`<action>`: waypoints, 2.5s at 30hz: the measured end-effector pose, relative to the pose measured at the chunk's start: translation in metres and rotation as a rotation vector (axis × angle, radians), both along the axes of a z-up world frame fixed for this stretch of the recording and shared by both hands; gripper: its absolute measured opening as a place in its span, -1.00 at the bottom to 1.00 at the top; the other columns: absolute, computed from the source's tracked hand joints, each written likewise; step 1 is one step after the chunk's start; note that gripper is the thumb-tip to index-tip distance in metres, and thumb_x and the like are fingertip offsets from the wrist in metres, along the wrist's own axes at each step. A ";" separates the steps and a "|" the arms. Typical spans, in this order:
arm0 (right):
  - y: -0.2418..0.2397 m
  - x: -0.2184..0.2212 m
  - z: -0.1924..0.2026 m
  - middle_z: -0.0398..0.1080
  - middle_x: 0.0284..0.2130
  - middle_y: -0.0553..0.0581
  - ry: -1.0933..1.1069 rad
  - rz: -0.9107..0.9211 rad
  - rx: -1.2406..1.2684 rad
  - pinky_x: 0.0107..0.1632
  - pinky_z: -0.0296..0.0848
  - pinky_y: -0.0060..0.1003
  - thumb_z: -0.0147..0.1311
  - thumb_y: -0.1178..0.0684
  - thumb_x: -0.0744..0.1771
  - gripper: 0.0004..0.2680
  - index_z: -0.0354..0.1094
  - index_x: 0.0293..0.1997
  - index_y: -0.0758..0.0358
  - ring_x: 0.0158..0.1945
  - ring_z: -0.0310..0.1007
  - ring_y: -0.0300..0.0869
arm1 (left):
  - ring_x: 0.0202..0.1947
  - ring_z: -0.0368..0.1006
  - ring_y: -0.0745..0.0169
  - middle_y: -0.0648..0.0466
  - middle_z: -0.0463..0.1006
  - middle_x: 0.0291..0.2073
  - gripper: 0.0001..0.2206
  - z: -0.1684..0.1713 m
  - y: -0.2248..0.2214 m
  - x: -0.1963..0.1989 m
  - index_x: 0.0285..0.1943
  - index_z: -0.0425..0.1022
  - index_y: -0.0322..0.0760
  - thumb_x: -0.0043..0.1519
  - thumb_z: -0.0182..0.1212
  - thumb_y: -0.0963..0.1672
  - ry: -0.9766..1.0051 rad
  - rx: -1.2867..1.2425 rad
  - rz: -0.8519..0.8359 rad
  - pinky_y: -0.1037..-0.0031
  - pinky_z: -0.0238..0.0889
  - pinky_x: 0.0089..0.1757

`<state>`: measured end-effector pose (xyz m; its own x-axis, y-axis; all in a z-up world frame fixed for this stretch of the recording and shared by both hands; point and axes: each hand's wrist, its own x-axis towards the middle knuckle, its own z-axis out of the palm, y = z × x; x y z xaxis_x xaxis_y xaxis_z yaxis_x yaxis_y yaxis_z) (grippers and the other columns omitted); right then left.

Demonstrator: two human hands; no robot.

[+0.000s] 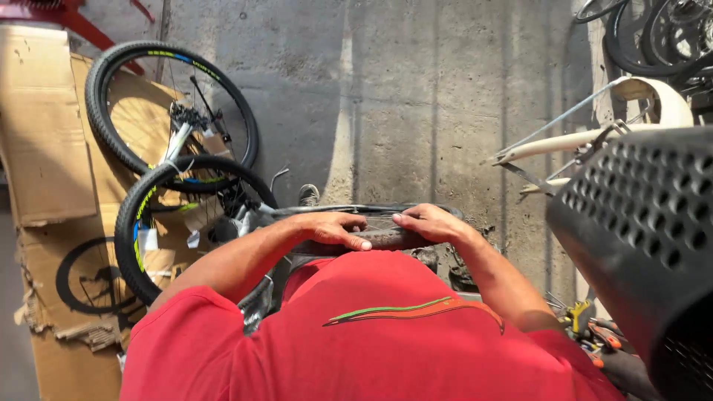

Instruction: A person is mounting a bicycle tire onto a rim at a repair station.

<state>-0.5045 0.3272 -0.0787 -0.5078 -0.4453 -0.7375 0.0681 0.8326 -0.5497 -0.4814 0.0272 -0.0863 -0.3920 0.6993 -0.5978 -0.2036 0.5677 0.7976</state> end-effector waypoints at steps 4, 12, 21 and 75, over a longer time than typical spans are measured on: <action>-0.011 -0.043 -0.019 0.57 -0.17 0.32 -0.001 -0.155 0.005 0.12 0.40 0.05 -0.05 -0.42 0.38 -0.56 0.57 -0.13 0.18 0.03 0.53 0.12 | 0.12 0.51 -0.11 -0.15 0.58 0.04 -0.27 -0.021 -0.012 -0.076 0.17 0.52 -0.11 0.04 0.37 0.34 0.106 -0.035 -0.110 0.12 0.37 0.09; -0.118 -0.161 0.052 0.55 -0.08 0.30 -0.124 -0.152 -0.047 0.22 0.36 0.02 -0.14 -0.45 0.38 -0.49 0.57 0.02 0.22 0.11 0.46 0.09 | -0.25 0.62 0.16 0.04 0.68 -0.31 -0.44 0.048 -0.058 -0.225 -0.16 0.65 -0.12 0.02 0.44 0.29 0.095 -0.011 -0.217 0.35 0.48 -0.19; -0.113 -0.273 0.034 0.45 -0.27 0.14 -0.141 -0.341 -0.020 0.09 0.36 -0.12 -0.16 -0.53 0.39 -0.46 0.55 -0.24 0.20 -0.06 0.38 -0.01 | -0.07 0.60 0.00 -0.02 0.67 -0.22 -0.25 0.040 -0.085 -0.336 -0.12 0.69 -0.10 -0.12 0.37 0.41 0.160 -0.125 -0.379 0.22 0.42 -0.04; 0.423 -0.710 -0.064 0.49 -0.41 0.30 0.129 -1.402 -0.094 -0.02 0.43 -0.09 -0.22 -0.69 0.36 -0.34 0.63 -0.36 0.17 -0.20 0.51 0.10 | 0.05 0.55 0.02 -0.04 0.67 -0.08 -0.38 0.000 0.576 -1.008 0.19 0.64 0.00 0.07 0.47 0.26 0.135 -0.014 -1.184 0.24 0.35 0.08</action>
